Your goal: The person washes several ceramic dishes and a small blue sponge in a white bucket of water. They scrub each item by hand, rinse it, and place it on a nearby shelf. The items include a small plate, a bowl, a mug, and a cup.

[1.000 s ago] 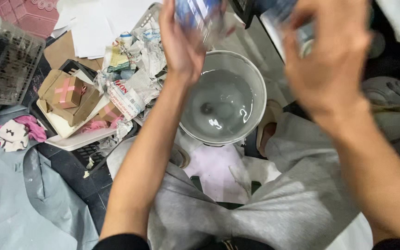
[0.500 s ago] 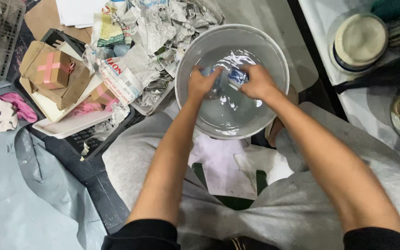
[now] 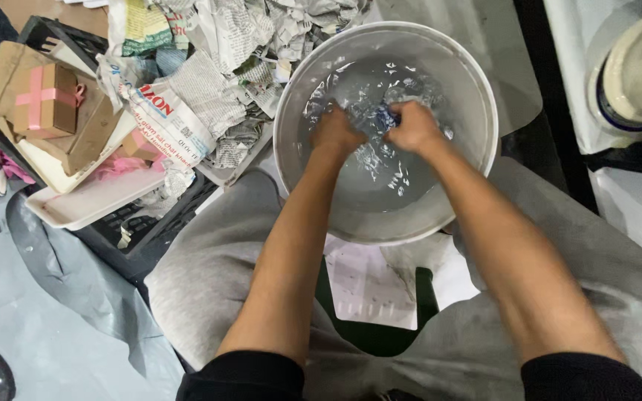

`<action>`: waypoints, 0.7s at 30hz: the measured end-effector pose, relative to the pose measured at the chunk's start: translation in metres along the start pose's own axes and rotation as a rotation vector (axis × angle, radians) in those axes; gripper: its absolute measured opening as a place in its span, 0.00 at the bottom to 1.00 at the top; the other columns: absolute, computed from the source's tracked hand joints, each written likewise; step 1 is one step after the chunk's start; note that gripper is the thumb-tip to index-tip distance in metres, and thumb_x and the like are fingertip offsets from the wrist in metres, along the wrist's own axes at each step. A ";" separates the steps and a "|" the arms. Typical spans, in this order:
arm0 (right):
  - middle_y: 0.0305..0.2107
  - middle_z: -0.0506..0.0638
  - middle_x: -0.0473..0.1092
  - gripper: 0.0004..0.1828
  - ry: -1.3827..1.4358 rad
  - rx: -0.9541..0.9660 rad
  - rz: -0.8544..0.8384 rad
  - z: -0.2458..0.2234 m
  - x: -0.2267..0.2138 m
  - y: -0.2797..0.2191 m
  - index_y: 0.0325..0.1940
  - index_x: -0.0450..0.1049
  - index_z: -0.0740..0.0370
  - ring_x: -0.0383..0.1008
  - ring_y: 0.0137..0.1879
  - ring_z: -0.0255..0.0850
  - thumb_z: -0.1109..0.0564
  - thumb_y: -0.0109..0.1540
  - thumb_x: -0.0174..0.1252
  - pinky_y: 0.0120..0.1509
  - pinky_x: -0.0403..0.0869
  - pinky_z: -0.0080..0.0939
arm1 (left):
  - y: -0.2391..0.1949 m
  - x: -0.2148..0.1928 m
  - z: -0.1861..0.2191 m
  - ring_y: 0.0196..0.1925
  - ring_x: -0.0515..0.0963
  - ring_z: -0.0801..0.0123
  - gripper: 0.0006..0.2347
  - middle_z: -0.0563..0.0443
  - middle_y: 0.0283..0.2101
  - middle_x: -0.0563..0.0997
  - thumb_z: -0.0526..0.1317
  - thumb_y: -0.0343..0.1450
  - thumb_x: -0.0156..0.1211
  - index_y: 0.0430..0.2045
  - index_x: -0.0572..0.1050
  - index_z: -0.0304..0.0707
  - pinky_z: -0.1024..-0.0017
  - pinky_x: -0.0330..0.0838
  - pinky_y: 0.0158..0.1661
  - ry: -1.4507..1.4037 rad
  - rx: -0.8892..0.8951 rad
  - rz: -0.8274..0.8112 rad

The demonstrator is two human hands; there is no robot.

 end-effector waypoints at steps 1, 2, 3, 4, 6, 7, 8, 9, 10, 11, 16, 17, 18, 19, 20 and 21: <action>0.41 0.62 0.78 0.24 -0.037 0.035 -0.023 0.001 0.004 0.004 0.51 0.79 0.62 0.80 0.47 0.54 0.61 0.50 0.69 0.56 0.76 0.50 | 0.006 0.004 -0.001 0.67 0.70 0.49 0.36 0.40 0.66 0.68 0.49 0.57 0.76 0.61 0.68 0.45 0.57 0.67 0.63 -0.010 -0.007 -0.012; 0.42 0.62 0.78 0.22 -0.075 0.071 -0.046 0.004 0.007 0.007 0.51 0.79 0.61 0.80 0.48 0.55 0.62 0.52 0.66 0.58 0.76 0.51 | 0.009 0.006 0.002 0.66 0.70 0.49 0.36 0.37 0.68 0.64 0.48 0.56 0.77 0.61 0.68 0.42 0.58 0.68 0.60 0.015 0.058 0.030; 0.45 0.63 0.76 0.21 -0.163 0.094 -0.055 0.005 0.009 0.012 0.51 0.79 0.62 0.78 0.51 0.56 0.60 0.53 0.67 0.59 0.75 0.51 | 0.013 0.006 0.004 0.65 0.70 0.48 0.36 0.35 0.70 0.61 0.46 0.56 0.77 0.60 0.68 0.39 0.58 0.69 0.58 0.041 0.127 0.076; 0.47 0.63 0.75 0.20 -0.251 0.118 -0.063 0.008 0.011 0.016 0.50 0.79 0.64 0.77 0.54 0.56 0.57 0.54 0.68 0.61 0.74 0.52 | 0.017 0.004 0.009 0.64 0.71 0.47 0.36 0.32 0.71 0.57 0.44 0.55 0.78 0.59 0.68 0.37 0.59 0.70 0.56 0.068 0.196 0.121; 0.52 0.63 0.73 0.22 -0.350 0.158 -0.076 0.013 0.024 0.019 0.52 0.77 0.63 0.74 0.58 0.57 0.56 0.55 0.69 0.63 0.72 0.53 | 0.021 0.015 -0.005 0.64 0.76 0.49 0.28 0.35 0.65 0.72 0.44 0.60 0.72 0.55 0.76 0.36 0.60 0.72 0.61 0.148 0.089 -0.030; 0.53 0.62 0.72 0.25 -0.364 0.176 -0.064 0.016 0.030 0.022 0.55 0.75 0.61 0.73 0.59 0.57 0.58 0.54 0.68 0.64 0.71 0.54 | 0.021 0.018 -0.010 0.65 0.79 0.50 0.24 0.37 0.61 0.79 0.44 0.62 0.70 0.53 0.80 0.36 0.61 0.74 0.63 0.191 0.040 -0.105; 0.54 0.62 0.71 0.27 -0.379 0.193 -0.053 0.019 0.035 0.025 0.58 0.73 0.59 0.72 0.61 0.56 0.59 0.54 0.67 0.65 0.70 0.55 | 0.021 0.015 -0.013 0.64 0.78 0.51 0.26 0.37 0.60 0.79 0.43 0.61 0.72 0.54 0.78 0.35 0.62 0.72 0.63 0.152 0.020 -0.132; 0.55 0.60 0.72 0.23 -0.516 0.151 -0.090 0.022 0.040 0.027 0.58 0.75 0.57 0.71 0.63 0.54 0.60 0.57 0.63 0.72 0.63 0.58 | 0.020 0.012 -0.010 0.63 0.78 0.51 0.28 0.37 0.59 0.79 0.43 0.59 0.74 0.54 0.76 0.34 0.63 0.71 0.63 0.112 0.010 -0.162; 0.55 0.58 0.73 0.20 -0.652 0.108 -0.128 0.025 0.048 0.026 0.57 0.76 0.54 0.71 0.65 0.51 0.61 0.60 0.60 0.78 0.55 0.61 | 0.015 0.009 -0.009 0.62 0.77 0.52 0.30 0.37 0.58 0.78 0.42 0.57 0.76 0.54 0.74 0.33 0.63 0.70 0.63 0.071 -0.001 -0.191; 0.55 0.56 0.74 0.18 -0.792 0.060 -0.160 0.027 0.052 0.031 0.57 0.77 0.52 0.70 0.67 0.48 0.61 0.64 0.56 0.85 0.48 0.64 | 0.012 0.000 -0.005 0.63 0.76 0.50 0.29 0.36 0.58 0.78 0.43 0.59 0.76 0.54 0.74 0.34 0.62 0.69 0.63 0.087 0.026 -0.151; 0.53 0.57 0.76 0.15 -0.797 -0.047 0.021 0.035 0.060 0.044 0.53 0.79 0.55 0.74 0.63 0.51 0.61 0.63 0.58 0.71 0.64 0.58 | -0.010 -0.027 0.012 0.64 0.75 0.46 0.30 0.36 0.59 0.77 0.35 0.60 0.72 0.59 0.71 0.38 0.58 0.70 0.63 0.201 0.279 0.024; 0.53 0.57 0.76 0.15 -0.814 -0.023 -0.051 0.042 0.068 0.043 0.53 0.79 0.55 0.75 0.62 0.51 0.61 0.62 0.58 0.68 0.67 0.57 | -0.016 -0.031 0.013 0.66 0.72 0.45 0.34 0.38 0.59 0.76 0.37 0.57 0.75 0.59 0.68 0.37 0.54 0.66 0.63 0.237 0.316 0.085; 0.52 0.57 0.77 0.15 -0.815 -0.024 -0.080 0.045 0.075 0.043 0.53 0.80 0.56 0.76 0.62 0.50 0.61 0.62 0.58 0.66 0.71 0.56 | -0.024 -0.035 0.015 0.67 0.69 0.45 0.38 0.40 0.60 0.75 0.38 0.54 0.78 0.60 0.65 0.37 0.50 0.63 0.63 0.272 0.354 0.147; 0.52 0.57 0.77 0.15 -0.801 -0.032 -0.065 0.049 0.072 0.046 0.52 0.80 0.56 0.77 0.61 0.50 0.61 0.62 0.58 0.63 0.74 0.54 | -0.029 -0.037 0.024 0.68 0.66 0.45 0.42 0.42 0.61 0.73 0.39 0.51 0.81 0.61 0.63 0.36 0.46 0.60 0.63 0.306 0.406 0.212; 0.52 0.57 0.79 0.14 -0.790 -0.042 -0.059 0.053 0.071 0.049 0.52 0.80 0.57 0.79 0.59 0.51 0.63 0.63 0.57 0.59 0.78 0.54 | -0.034 -0.035 0.022 0.69 0.65 0.43 0.43 0.41 0.62 0.72 0.39 0.50 0.81 0.62 0.62 0.38 0.46 0.59 0.65 0.297 0.381 0.163; 0.51 0.57 0.78 0.15 -0.817 -0.066 -0.072 0.056 0.068 0.055 0.52 0.80 0.57 0.79 0.59 0.51 0.63 0.61 0.59 0.60 0.77 0.53 | -0.036 -0.036 0.021 0.70 0.63 0.41 0.44 0.40 0.64 0.70 0.39 0.50 0.81 0.62 0.61 0.40 0.47 0.58 0.67 0.292 0.367 0.118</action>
Point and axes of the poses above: each hand's wrist, its own y-axis towards the middle knuckle, its own x-axis out of the palm, z = x × y, the point moved 7 cm from there along y, towards the middle knuckle
